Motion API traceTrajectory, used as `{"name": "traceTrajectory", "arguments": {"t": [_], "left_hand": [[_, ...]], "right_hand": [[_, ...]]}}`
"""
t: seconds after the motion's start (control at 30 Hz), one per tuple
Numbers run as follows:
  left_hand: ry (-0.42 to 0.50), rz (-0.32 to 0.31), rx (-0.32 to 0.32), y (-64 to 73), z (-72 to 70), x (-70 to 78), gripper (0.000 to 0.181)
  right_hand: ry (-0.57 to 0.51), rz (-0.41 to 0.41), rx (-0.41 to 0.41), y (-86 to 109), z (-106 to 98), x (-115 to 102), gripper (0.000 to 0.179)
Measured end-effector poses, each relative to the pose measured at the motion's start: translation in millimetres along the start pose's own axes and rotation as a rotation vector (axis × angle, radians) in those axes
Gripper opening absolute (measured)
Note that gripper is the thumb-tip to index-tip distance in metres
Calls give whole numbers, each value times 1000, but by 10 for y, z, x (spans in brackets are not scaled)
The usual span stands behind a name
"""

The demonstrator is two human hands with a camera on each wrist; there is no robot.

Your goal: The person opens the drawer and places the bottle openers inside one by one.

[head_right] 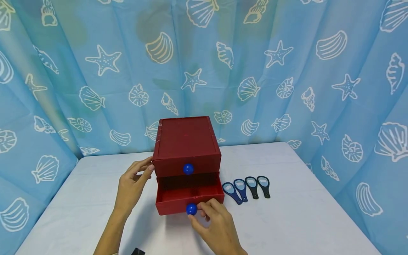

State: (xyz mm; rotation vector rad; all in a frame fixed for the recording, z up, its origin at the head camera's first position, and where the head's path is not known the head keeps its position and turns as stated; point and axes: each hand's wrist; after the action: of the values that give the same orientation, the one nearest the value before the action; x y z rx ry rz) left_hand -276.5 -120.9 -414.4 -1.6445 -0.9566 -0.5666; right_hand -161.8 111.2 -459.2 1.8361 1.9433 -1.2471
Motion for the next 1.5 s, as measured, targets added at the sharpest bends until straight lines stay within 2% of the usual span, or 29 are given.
{"name": "traceTrajectory", "arguments": {"t": [0.2,0.43,0.6,0.7,0.83,0.97,1.17,1.27,1.5], "left_hand": [[1,7,-1,-13,-6,0,37],[-1,12,-2,-1,-3,-16,35],[2,12,0,9,14,-15,35],[6,12,-1,3,24,-7,36],[-6,6,3,5,17,-12,36],[-4,6,5,8,5,-27,35],[-16,-23,8,72,41,-55,36],[-24,-34,-3,89,38,-45,36],[-34,-24,-3,41,26,26,36]], "right_hand": [[5,-3,-1,18,-13,-5,24],[23,29,-15,53,-57,-19,25],[-99,102,-20,-8,-228,70,20],[-156,94,50,-106,-392,209,18],[-107,4,176,-238,-570,460,19],[-57,-49,241,-359,-640,728,18],[117,-38,172,-481,-530,1192,13],[158,-10,144,-471,-440,1378,13],[216,46,58,-459,-332,1538,16]]}}
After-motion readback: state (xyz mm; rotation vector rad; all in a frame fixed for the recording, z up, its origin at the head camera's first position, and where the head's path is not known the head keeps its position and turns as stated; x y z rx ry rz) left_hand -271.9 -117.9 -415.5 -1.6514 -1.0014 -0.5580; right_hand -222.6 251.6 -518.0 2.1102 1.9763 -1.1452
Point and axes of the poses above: each hand's wrist, its own y-axis away from the middle knuckle, its own z-axis out of the palm, x = y × z, and after that the axes turned 5 degrees about z, right-handed
